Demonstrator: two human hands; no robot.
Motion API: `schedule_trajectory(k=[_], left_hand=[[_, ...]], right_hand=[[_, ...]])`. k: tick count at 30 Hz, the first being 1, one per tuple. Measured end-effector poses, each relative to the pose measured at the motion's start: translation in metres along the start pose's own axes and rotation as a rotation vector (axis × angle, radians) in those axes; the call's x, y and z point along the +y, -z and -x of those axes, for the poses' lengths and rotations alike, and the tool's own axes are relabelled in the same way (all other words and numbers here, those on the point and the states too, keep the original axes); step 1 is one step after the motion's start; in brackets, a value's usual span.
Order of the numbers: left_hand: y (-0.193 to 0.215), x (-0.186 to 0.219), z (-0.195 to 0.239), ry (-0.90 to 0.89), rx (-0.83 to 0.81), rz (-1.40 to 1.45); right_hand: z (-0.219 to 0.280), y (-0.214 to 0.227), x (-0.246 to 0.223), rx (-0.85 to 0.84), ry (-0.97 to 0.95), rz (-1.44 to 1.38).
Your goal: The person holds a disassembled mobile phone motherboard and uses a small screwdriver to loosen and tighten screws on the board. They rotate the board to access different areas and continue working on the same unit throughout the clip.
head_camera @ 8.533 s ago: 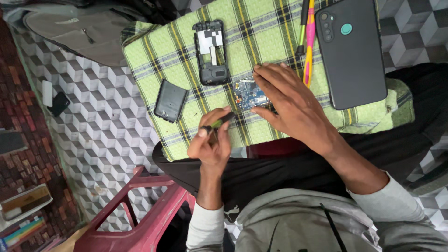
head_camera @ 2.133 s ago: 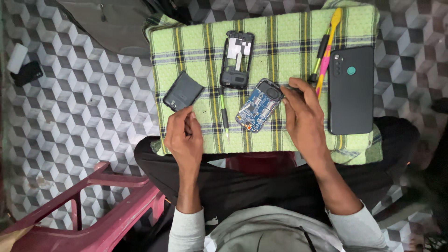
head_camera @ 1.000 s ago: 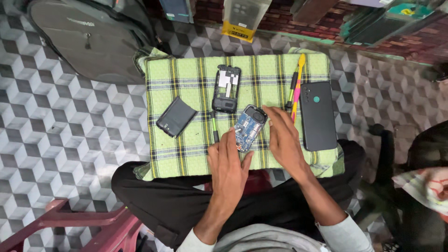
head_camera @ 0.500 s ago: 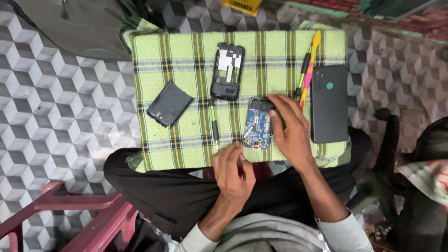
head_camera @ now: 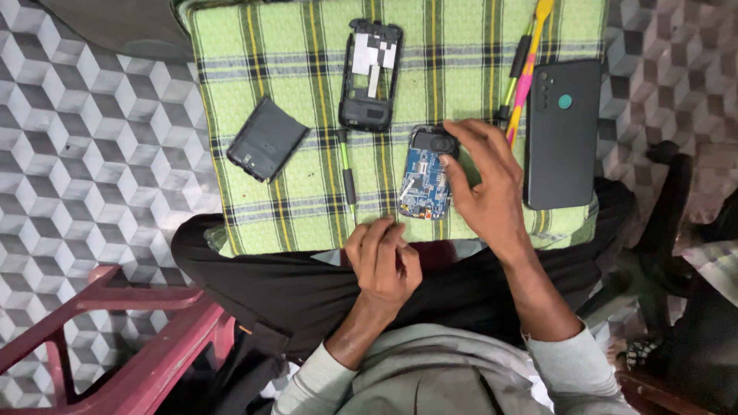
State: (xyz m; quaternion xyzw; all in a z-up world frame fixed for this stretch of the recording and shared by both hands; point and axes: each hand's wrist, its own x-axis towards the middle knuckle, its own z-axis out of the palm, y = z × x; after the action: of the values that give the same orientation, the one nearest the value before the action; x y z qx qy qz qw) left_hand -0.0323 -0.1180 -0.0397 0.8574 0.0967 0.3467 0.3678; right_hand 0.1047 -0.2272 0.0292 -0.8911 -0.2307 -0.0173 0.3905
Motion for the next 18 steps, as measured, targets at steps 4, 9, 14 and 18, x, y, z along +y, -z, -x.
schedule_trajectory(k=[4, 9, 14, 18], left_hand=[[-0.001, -0.004, 0.002, -0.052, -0.007, -0.041], [-0.006, -0.008, 0.006, -0.098, 0.003, -0.088], [-0.007, -0.010, 0.009, -0.109, -0.004, -0.105], [-0.007, -0.009, 0.010, -0.107, -0.007, -0.108]], right_hand=[[0.001, 0.000, 0.002, -0.004, 0.002, -0.021], [0.002, 0.001, 0.006, -0.007, 0.006, -0.050], [0.006, 0.001, 0.012, 0.021, 0.004, -0.072], [0.009, 0.001, 0.018, 0.076, 0.087, -0.147]])
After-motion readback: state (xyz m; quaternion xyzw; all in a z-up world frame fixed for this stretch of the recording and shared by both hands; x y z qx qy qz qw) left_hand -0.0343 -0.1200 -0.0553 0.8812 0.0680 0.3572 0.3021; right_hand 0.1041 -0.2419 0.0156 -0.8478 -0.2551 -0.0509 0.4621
